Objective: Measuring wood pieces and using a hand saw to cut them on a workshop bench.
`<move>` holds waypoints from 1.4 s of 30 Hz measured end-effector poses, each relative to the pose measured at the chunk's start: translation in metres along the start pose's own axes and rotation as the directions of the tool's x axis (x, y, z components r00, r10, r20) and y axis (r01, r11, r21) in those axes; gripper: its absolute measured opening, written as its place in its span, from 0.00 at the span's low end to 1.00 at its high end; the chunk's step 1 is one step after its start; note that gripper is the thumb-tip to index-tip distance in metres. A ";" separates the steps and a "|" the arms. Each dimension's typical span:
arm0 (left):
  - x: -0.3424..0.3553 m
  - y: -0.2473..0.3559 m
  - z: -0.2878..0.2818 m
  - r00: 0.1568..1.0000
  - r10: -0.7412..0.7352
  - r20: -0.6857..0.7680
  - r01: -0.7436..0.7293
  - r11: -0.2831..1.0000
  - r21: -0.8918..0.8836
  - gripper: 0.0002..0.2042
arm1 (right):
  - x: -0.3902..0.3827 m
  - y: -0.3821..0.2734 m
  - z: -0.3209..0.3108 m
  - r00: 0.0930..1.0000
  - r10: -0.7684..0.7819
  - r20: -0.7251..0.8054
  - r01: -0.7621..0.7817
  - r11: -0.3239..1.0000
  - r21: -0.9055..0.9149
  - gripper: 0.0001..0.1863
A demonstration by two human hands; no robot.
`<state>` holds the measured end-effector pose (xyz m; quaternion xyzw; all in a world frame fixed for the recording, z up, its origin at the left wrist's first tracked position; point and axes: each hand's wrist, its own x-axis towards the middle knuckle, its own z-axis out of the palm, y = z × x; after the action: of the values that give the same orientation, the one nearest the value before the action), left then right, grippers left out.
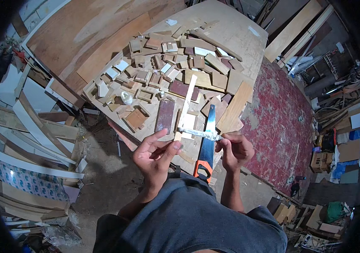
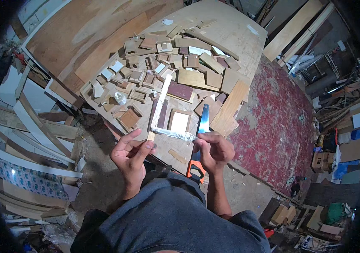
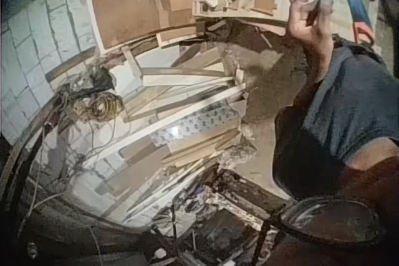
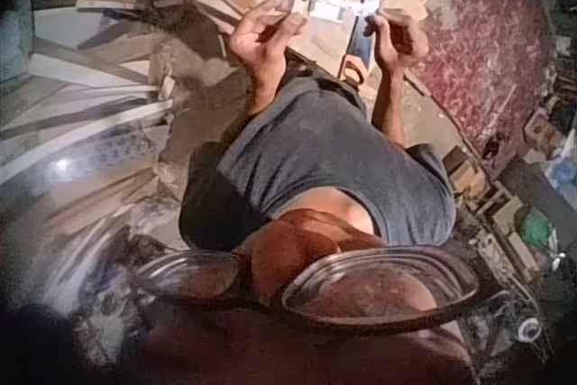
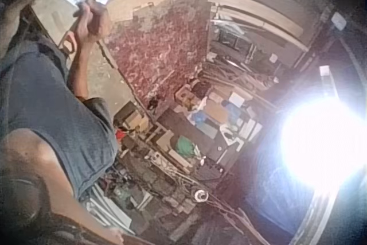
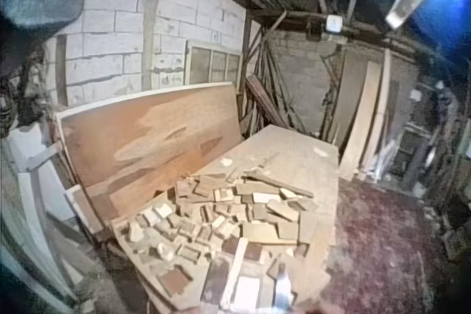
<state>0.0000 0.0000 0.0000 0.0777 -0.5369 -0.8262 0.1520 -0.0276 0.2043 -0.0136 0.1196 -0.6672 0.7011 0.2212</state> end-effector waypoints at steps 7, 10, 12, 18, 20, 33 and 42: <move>0.013 0.000 0.010 1.000 0.004 0.002 -0.004 1.000 0.028 0.17 | 0.017 0.005 -0.007 0.892 -0.414 0.180 0.451 0.808 -0.380 0.05; 0.013 -0.001 0.015 0.999 -0.039 0.025 0.038 0.999 0.022 0.17 | 0.019 0.002 -0.015 0.871 -0.447 0.203 0.489 0.747 -0.450 0.06; 0.014 -0.003 0.016 0.997 -0.068 0.047 0.067 0.998 0.019 0.17 | 0.021 0.004 -0.022 0.871 -0.452 0.192 0.487 0.746 -0.454 0.07; 0.016 -0.009 0.019 0.985 -0.117 0.125 0.119 0.993 -0.012 0.17 | 0.021 0.001 -0.035 0.922 -0.374 0.104 0.382 0.831 -0.404 0.08; 0.017 -0.008 0.021 0.980 -0.140 0.143 0.136 0.990 0.036 0.18 | 0.021 0.002 -0.045 0.928 -0.367 0.070 0.365 0.849 -0.382 0.08; 0.011 -0.001 0.028 0.974 -0.133 0.183 0.125 0.991 0.056 0.21 | 0.022 -0.010 -0.058 0.926 -0.322 0.197 0.375 0.841 -0.389 0.11; 0.018 0.009 0.014 0.941 -0.138 0.310 0.066 0.971 0.232 0.24 | 0.037 -0.013 -0.076 0.913 -0.347 0.217 0.406 0.830 -0.382 0.12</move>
<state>-0.0193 0.0023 0.0145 -0.0151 -0.6371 -0.7706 0.0092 -0.0440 0.2850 0.0087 0.2467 -0.7788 0.4737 0.3289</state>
